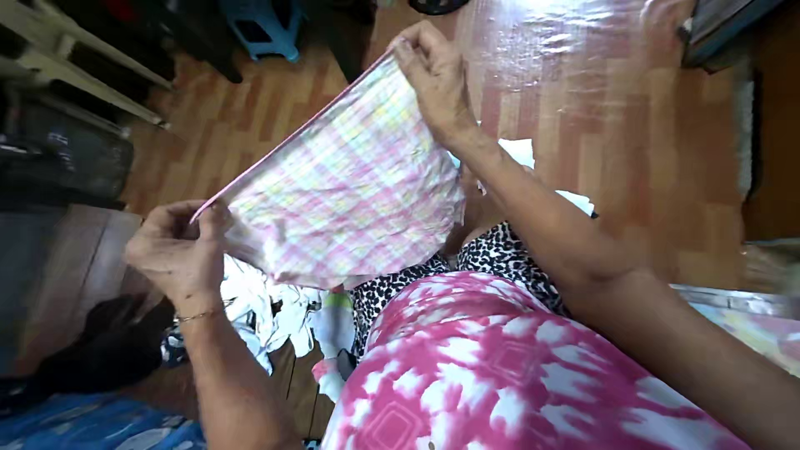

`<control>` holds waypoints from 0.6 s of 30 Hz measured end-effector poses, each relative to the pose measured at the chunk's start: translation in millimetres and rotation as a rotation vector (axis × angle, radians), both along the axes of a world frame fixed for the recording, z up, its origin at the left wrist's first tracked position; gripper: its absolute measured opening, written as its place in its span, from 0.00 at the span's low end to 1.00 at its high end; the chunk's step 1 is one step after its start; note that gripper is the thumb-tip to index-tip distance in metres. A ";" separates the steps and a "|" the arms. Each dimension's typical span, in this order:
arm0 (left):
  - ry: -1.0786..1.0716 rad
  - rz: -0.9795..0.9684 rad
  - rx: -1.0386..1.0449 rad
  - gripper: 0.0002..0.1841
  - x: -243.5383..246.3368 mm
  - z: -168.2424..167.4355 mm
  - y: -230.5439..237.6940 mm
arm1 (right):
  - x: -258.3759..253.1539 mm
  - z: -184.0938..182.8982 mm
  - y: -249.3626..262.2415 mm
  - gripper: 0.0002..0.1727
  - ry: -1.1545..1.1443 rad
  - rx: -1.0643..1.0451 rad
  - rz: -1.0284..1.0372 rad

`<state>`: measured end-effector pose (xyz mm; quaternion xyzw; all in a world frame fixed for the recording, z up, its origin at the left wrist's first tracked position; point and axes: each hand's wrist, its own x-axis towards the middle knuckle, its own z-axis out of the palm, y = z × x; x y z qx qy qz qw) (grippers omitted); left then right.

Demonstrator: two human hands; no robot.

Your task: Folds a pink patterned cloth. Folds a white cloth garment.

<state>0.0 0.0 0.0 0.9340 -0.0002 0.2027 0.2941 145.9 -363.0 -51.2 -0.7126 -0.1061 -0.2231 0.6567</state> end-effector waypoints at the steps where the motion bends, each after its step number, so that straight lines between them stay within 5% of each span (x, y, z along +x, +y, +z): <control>1: -0.020 -0.008 -0.151 0.14 2.6 -8.5 2.8 | 1.1 -2.4 -1.8 0.12 0.011 0.037 -0.006; 5: -0.044 0.048 -0.781 0.09 15.0 -43.6 -12.7 | 4.1 -15.2 -14.9 0.12 0.062 0.098 -0.063; 7: -0.103 0.124 -0.901 0.11 25.5 -54.0 -30.2 | 5.1 -21.4 -19.1 0.12 0.076 0.078 -0.096; 10: -0.174 0.250 -0.661 0.15 45.7 -56.1 -40.6 | 6.0 -28.8 -30.0 0.13 0.129 0.052 -0.210; 14: -0.183 0.165 -0.190 0.19 50.9 -54.5 -42.0 | 11.8 -47.7 -56.4 0.10 0.233 0.232 -0.397; 16: -0.107 0.133 -0.167 0.20 58.7 -50.4 -50.8 | 9.3 -56.0 -67.8 0.12 0.303 0.068 -0.465; 18: -0.007 0.032 -0.195 0.20 64.2 -46.3 -65.6 | -1.9 -51.0 -81.3 0.17 0.441 -0.349 -0.458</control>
